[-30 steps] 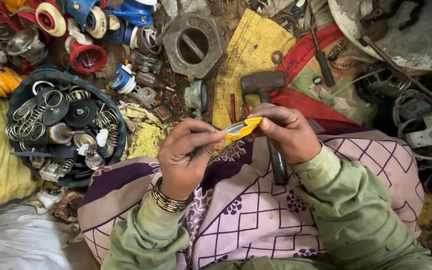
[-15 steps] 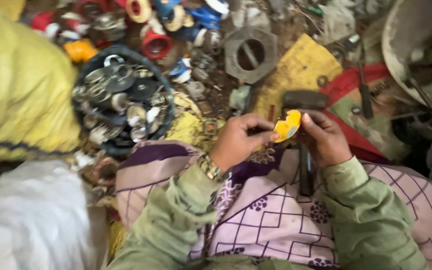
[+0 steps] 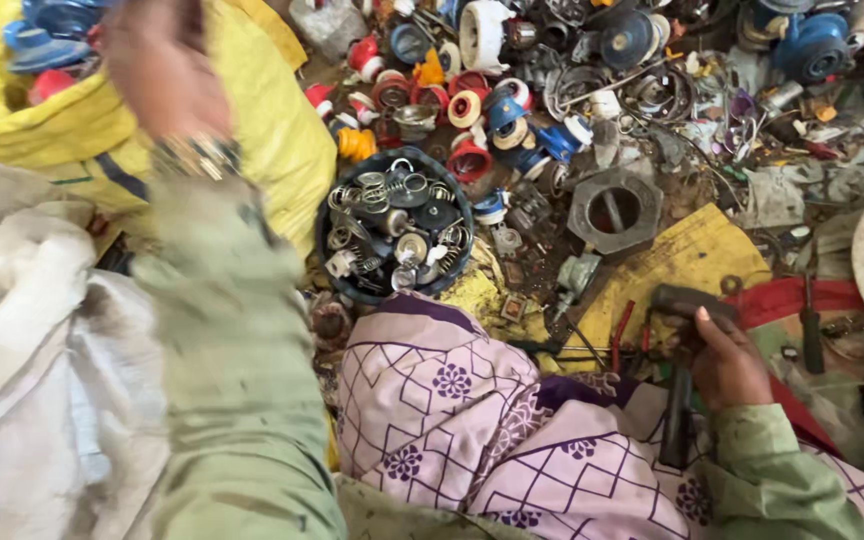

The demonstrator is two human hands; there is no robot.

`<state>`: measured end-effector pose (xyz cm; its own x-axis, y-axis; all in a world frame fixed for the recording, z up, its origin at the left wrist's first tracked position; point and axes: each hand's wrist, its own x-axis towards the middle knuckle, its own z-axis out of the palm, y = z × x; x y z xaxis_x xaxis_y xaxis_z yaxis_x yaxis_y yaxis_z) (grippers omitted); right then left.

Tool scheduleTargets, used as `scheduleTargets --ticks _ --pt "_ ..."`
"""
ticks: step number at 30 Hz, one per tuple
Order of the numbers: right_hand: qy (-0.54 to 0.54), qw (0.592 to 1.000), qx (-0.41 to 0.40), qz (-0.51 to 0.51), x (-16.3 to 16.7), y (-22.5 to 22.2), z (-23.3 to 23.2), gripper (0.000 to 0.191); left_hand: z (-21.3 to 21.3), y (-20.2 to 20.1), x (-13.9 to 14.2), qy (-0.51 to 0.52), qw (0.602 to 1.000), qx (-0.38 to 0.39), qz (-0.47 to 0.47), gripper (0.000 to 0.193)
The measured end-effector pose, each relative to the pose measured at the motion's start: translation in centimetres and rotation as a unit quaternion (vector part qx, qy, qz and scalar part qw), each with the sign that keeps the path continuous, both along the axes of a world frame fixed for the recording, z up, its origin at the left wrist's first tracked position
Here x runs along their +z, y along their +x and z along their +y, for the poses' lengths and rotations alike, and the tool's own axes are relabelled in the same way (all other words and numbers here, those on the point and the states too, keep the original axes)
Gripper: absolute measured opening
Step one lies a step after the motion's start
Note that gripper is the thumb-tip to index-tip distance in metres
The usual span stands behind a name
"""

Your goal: The person sits on the floor and uses a hammer and pliers to disassemble and reassemble a small mechanical component. They remove a circular part, inspect the interior, and then reattach it before using pliers to adjust a small piece.

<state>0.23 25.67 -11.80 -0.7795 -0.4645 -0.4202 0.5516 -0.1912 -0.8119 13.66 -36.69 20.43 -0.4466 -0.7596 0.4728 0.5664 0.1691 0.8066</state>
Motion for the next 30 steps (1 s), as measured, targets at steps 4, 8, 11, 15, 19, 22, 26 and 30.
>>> scheduleTargets --ticks 4,8,11,15,19,22,26,30 --pt "0.002 1.0 -0.002 0.005 0.3 -0.2 -0.1 0.033 -1.7 1.0 1.1 0.056 0.998 0.012 0.04 0.015" --pt "0.001 1.0 -0.002 0.005 1.2 -0.1 -0.8 0.032 8.0 -0.9 -6.7 0.023 0.988 0.012 -0.152 0.013" --pt "0.012 1.0 -0.012 -0.006 1.9 0.2 -1.1 0.03 16.7 -3.4 -12.9 0.138 0.976 -0.095 -0.136 0.009" --pt "0.015 0.998 -0.054 -0.02 3.0 0.9 -0.3 0.028 25.8 -6.7 -19.8 0.218 0.937 -0.17 -0.215 0.021" --pt "0.024 0.999 -0.014 -0.028 4.0 1.4 0.3 0.034 31.5 -8.7 -25.7 -0.241 0.867 -0.078 -0.429 0.036" --pt "0.02 0.999 0.023 -0.01 4.7 1.7 0.1 0.035 33.1 -9.0 -28.6 -0.398 0.751 -0.091 -0.519 0.055" --pt "0.003 0.999 0.023 -0.026 5.4 2.2 -0.3 0.036 34.1 -9.4 -30.9 -0.38 0.718 -0.141 -0.565 0.068" --pt "0.005 0.999 0.023 -0.034 5.4 2.5 -0.3 0.036 34.4 -9.4 -32.6 -0.365 0.711 -0.175 -0.576 0.087"
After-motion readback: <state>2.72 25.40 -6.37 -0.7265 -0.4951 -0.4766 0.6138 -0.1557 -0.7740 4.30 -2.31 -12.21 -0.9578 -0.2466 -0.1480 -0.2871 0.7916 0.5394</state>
